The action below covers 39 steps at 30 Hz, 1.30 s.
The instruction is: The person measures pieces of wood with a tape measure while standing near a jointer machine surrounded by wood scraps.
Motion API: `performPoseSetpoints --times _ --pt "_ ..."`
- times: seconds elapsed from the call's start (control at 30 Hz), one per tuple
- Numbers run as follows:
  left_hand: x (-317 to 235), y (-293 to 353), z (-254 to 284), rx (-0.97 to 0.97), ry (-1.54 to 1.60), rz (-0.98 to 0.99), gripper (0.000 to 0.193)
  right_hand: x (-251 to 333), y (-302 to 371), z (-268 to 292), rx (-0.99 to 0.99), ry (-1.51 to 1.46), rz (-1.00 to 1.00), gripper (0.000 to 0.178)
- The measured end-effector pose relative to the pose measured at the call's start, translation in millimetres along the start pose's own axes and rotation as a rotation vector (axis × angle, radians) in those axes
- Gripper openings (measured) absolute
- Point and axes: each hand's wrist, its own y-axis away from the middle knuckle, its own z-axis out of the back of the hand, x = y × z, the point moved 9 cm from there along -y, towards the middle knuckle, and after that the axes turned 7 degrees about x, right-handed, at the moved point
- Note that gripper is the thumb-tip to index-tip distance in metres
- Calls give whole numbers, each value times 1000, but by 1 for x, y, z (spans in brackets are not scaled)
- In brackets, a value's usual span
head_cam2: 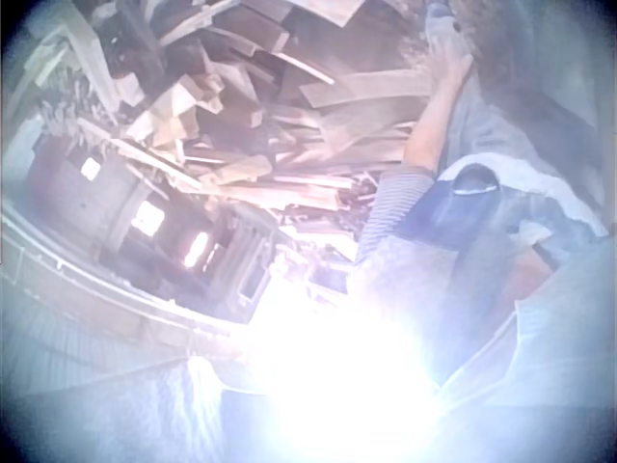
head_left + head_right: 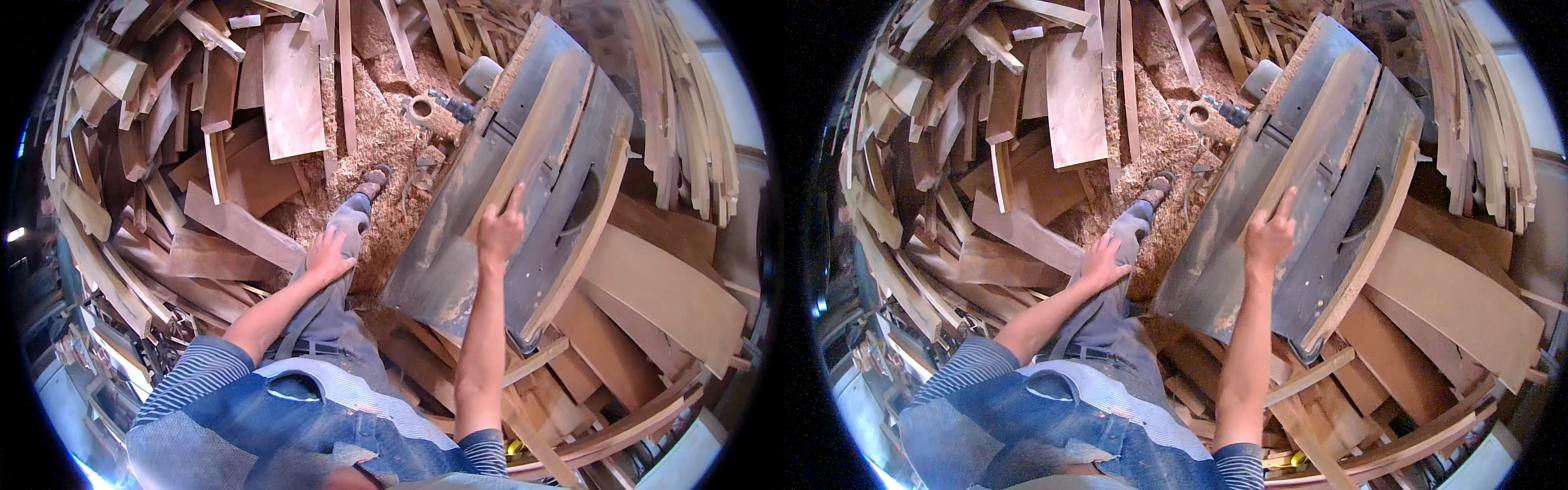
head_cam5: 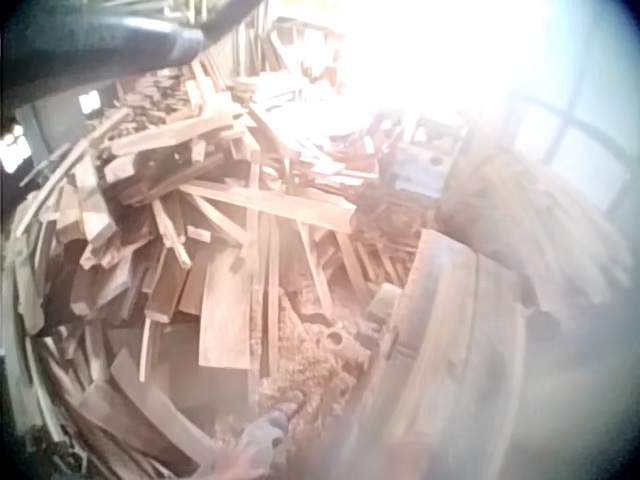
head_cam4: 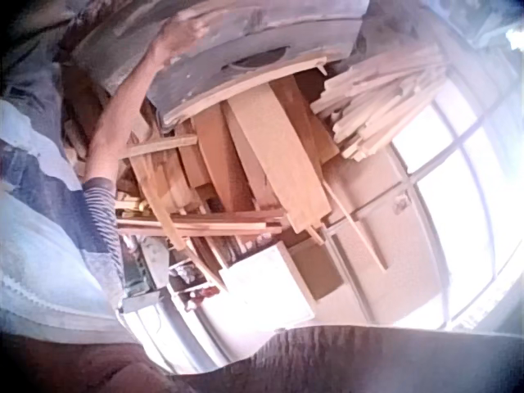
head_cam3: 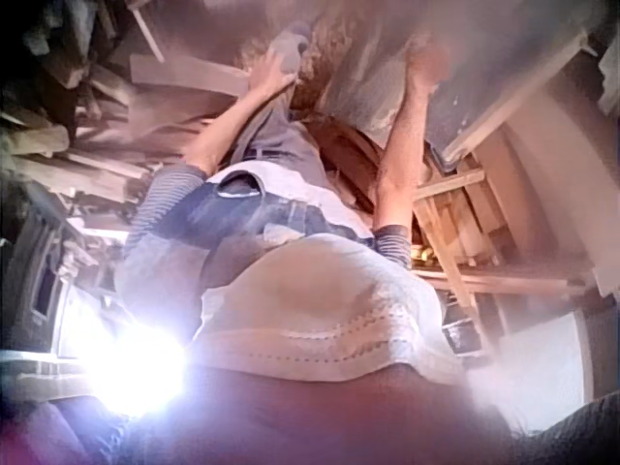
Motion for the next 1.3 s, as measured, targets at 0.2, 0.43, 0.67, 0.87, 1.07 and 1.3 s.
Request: performPoseSetpoints --times 0.2,0.43,0.67,0.87,1.07,1.3 --pt "-4 -16 17 -12 54 18 67 6 -147 -1 -26 48 9 72" --pt "-16 -36 32 1 4 49 66 5 -286 -8 8 40 -17 74" --pt "-12 -37 33 30 10 44 66 -2 -326 -9 -34 46 0 75" --pt "3 -20 13 94 23 31 68 -5 -235 -7 10 52 -17 77" --pt "5 4 -12 65 -75 -56 66 -16 7 -3 3 37 -5 76" --pt "-97 32 -6 -183 241 -363 58 -25 255 19 69 -27 -45 75"
